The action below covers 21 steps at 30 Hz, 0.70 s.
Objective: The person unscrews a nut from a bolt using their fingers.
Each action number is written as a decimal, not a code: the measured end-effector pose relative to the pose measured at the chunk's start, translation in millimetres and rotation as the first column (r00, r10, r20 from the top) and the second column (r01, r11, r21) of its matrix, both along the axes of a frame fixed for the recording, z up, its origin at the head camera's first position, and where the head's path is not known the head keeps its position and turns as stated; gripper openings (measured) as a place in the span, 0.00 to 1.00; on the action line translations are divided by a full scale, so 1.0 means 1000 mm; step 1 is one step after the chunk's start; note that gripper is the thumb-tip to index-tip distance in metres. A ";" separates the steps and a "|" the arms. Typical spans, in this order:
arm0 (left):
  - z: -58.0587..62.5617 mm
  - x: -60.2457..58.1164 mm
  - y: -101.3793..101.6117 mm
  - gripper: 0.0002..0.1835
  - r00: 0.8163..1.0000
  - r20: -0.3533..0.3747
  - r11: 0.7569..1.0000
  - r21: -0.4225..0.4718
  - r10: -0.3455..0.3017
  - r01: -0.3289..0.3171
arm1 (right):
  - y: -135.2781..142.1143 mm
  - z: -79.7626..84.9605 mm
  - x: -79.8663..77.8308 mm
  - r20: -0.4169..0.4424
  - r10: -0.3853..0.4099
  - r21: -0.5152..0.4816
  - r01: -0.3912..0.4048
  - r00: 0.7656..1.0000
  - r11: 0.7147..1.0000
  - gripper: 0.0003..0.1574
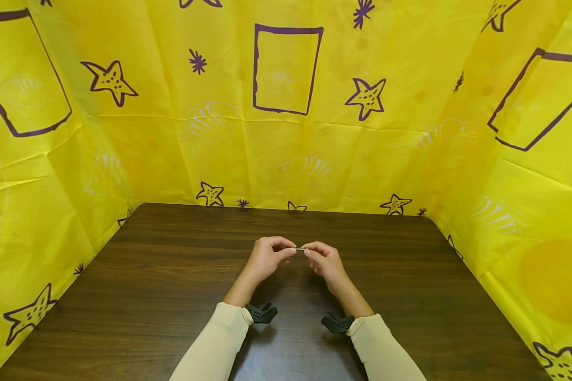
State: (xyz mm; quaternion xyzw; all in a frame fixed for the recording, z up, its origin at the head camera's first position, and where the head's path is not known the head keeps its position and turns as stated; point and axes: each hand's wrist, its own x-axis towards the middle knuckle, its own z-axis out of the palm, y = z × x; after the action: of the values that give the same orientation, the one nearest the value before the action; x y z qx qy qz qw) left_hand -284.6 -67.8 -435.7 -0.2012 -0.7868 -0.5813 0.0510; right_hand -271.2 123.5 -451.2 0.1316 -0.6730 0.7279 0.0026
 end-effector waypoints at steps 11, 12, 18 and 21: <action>0.000 0.000 -0.003 0.03 1.000 0.004 1.000 0.027 0.007 -0.007 | 0.002 -0.007 -0.007 -0.045 -0.042 0.022 0.043 0.998 0.999 0.12; 0.000 -0.001 -0.003 0.03 1.000 0.005 1.000 0.027 0.011 -0.011 | 0.002 -0.007 -0.007 -0.060 -0.042 0.040 0.045 0.997 0.998 0.12; -0.003 -0.002 -0.006 0.02 1.000 0.013 1.000 0.007 0.024 -0.025 | 0.004 -0.010 -0.010 -0.172 -0.106 0.217 0.143 0.979 0.966 0.11; -0.005 -0.003 -0.007 0.03 0.999 0.021 1.000 -0.010 0.027 -0.027 | 0.005 -0.013 -0.012 -0.212 -0.135 0.302 0.196 0.968 0.933 0.10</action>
State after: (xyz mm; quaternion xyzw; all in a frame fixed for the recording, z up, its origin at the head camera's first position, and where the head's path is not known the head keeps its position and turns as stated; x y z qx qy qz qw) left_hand -287.3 -75.0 -440.2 -0.1845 -0.7929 -0.5787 0.0494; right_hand -283.6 129.0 -464.6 0.1411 -0.7876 0.5904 0.1063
